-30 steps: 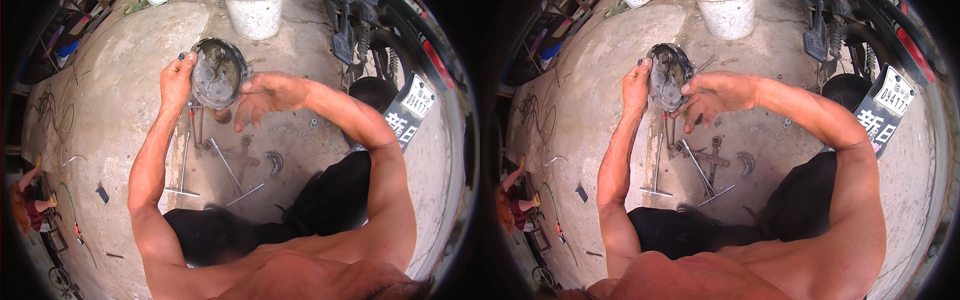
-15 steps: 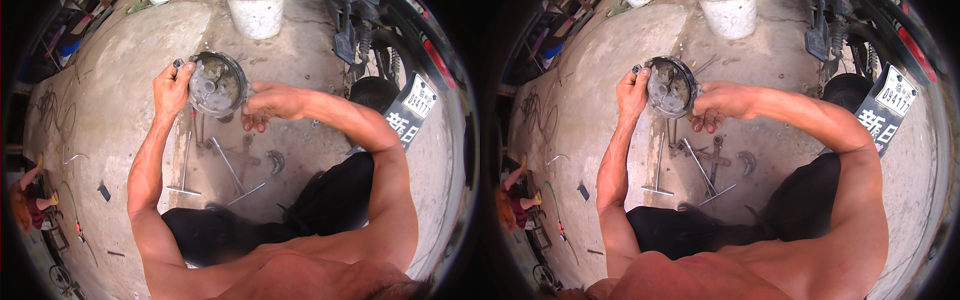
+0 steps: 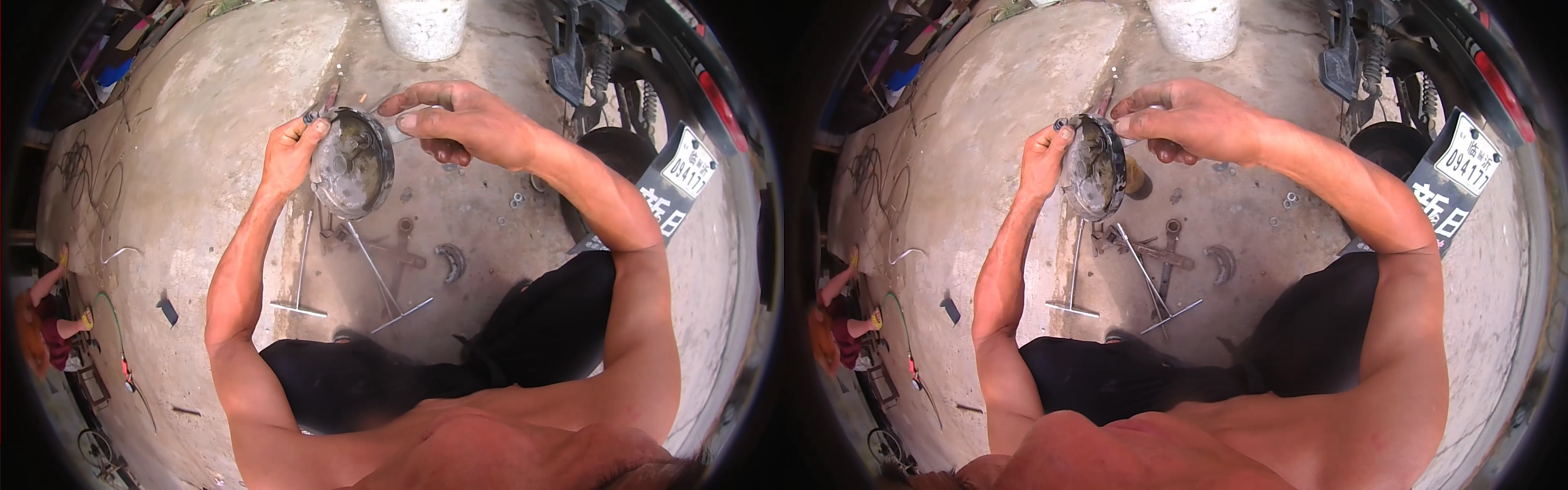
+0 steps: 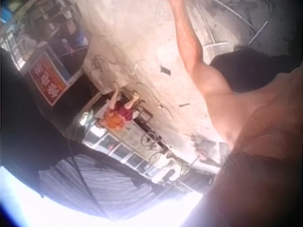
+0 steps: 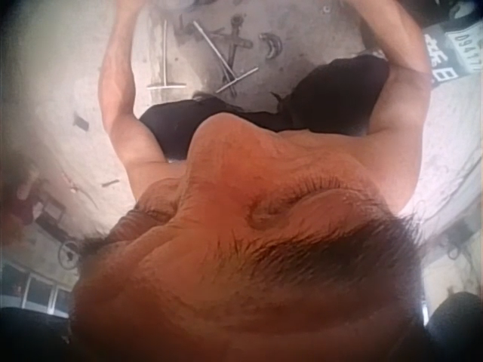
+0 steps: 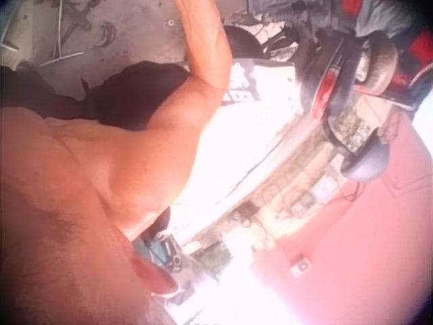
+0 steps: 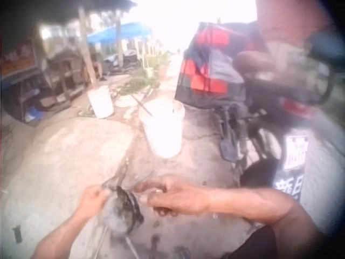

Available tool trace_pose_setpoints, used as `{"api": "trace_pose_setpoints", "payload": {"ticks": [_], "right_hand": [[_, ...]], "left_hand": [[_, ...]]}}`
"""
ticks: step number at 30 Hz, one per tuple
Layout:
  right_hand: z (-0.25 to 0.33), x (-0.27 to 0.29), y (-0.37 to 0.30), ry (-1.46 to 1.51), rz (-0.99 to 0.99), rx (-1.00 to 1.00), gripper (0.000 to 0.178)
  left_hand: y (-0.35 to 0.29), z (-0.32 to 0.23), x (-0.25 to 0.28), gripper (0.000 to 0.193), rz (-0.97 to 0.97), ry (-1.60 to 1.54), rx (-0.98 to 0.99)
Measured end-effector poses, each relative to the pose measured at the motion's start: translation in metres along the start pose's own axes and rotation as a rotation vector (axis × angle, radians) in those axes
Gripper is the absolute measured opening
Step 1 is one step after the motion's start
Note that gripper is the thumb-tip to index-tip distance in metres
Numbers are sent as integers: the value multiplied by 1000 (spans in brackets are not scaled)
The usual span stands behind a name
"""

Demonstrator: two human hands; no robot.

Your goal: The person works on a motorcycle brake assembly by hand, first checking the internal components of the brake hub and then using a T-handle wrench to loosen or tighten a bolt on the brake arm.

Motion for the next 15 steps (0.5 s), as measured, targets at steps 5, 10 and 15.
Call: {"api": "trace_pose_setpoints", "payload": {"ticks": [5, 10, 15], "right_hand": [[4, 15, 1, -160, -138, 145, 55], [-1, 15, 11, -80, -168, 208, 62], [-9, 26, 19, -194, -180, 224, 61]], "left_hand": [[0, 26, -30, 36, 121, -326, 345], [-18, 21, -66, 44, 754, -811, 425], [-42, 7, -106, 45, 959, -1149, 672]]}}
Point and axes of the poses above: each hand's wrist, its own y-axis towards the middle knuckle, its own x-axis out of the back of the hand, z = x × y, the point moved 1 cm from there along y, towards the middle knuckle, and after that the axes turned 2 degrees about x, right-handed, at the moved point
